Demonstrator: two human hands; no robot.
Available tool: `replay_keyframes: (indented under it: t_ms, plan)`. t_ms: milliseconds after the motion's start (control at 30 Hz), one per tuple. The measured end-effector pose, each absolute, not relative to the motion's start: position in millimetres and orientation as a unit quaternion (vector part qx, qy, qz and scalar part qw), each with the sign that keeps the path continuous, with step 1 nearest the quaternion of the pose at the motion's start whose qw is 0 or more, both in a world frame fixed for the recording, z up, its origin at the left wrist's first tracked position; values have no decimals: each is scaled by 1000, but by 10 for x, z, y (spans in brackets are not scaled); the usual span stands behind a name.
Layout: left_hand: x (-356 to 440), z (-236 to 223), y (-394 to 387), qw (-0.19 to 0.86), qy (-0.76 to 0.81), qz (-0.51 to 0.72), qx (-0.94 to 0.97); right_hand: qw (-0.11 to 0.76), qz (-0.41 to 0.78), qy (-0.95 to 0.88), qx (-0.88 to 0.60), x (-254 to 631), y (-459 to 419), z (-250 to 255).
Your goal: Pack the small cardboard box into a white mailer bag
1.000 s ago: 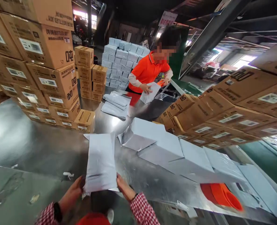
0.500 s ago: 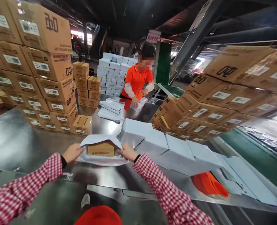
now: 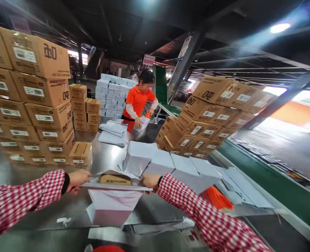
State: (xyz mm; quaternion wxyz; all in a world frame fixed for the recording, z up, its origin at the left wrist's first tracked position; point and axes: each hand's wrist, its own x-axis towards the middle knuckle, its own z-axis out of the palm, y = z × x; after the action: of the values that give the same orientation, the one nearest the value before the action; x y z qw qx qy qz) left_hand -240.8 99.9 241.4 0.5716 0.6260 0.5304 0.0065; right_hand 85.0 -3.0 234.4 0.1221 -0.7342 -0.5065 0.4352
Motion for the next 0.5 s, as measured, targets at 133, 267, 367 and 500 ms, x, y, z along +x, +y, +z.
replay_keyframes:
  t_ms: [133, 267, 367, 500]
  plan:
    - [-2594, 2338, 921, 690, 505, -12, 518, 53, 492, -457, -739, 717, -322, 2465]
    - [-2927, 2273, 1147, 754, 467, 24, 462, 37, 515, -460, -722, 954, -553, 2588]
    - [-3323, 2097, 1395, 717, 438, 61, 539, 111, 517, -443, -724, 1373, -606, 2598]
    - [-3480, 1602, 1404, 586, 398, 159, 688, 292, 373, -527, -705, 1473, -234, 2342]
